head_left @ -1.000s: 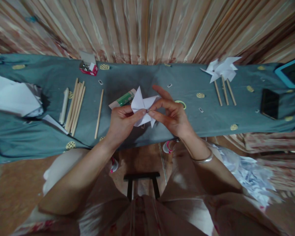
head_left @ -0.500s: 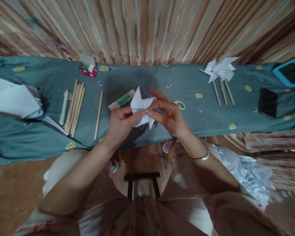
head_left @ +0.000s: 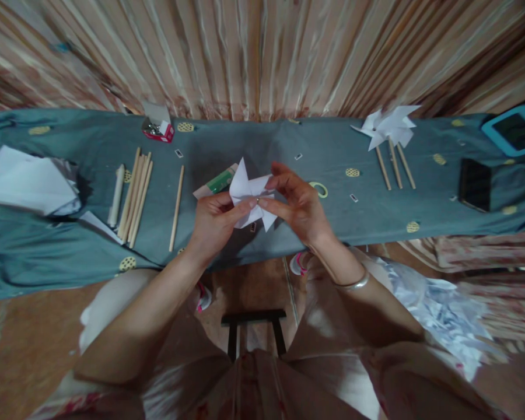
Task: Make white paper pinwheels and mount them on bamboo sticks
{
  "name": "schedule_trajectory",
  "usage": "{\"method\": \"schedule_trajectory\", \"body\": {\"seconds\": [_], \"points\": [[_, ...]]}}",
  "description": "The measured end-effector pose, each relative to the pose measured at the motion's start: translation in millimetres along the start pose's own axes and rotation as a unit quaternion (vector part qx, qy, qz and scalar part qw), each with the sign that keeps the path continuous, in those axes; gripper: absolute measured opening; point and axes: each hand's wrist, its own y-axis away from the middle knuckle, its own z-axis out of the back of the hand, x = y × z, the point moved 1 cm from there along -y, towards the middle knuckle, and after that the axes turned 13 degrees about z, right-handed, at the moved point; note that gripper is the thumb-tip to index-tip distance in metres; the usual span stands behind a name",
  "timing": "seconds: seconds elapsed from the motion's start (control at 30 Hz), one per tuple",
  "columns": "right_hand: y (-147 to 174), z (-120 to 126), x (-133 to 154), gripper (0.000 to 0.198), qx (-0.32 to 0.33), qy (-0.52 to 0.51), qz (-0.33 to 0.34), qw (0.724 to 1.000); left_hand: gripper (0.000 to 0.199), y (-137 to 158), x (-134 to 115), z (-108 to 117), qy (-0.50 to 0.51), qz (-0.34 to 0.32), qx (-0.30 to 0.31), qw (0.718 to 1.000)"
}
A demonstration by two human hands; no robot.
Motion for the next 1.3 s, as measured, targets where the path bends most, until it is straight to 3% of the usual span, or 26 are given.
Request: {"method": "schedule_trajectory", "body": {"seconds": [0.17, 0.33, 0.5, 0.67, 1.3], "points": [[-1, -7, -11, 0.057, -0.040, -0.005, -0.028, 0.999, 0.026, -3, 0, 1, 0.007, 0.004, 0.001, 1.000], [-6, -11, -9, 0.083, -0.090, -0.125, -0.101, 0.983, 0.029, -6, -1, 2, 0.020, -0.003, 0.002, 1.000], [-12, -16, 3, 0.045, -0.040, -0.269, -0.164, 0.948, 0.030, -8, -3, 4, 0.018, -0.001, -0.002, 1.000], [-17, -23, 6, 0.037, -0.081, -0.321, -0.194, 0.923, 0.030, -10, -4, 6, 0.036, 0.011, -0.012, 0.999], [-24, -31, -4, 0.029, -0.061, -0.262, -0.178, 0.947, 0.042, -22, 2, 12, 0.013, 0.034, -0.063, 0.997]]}}
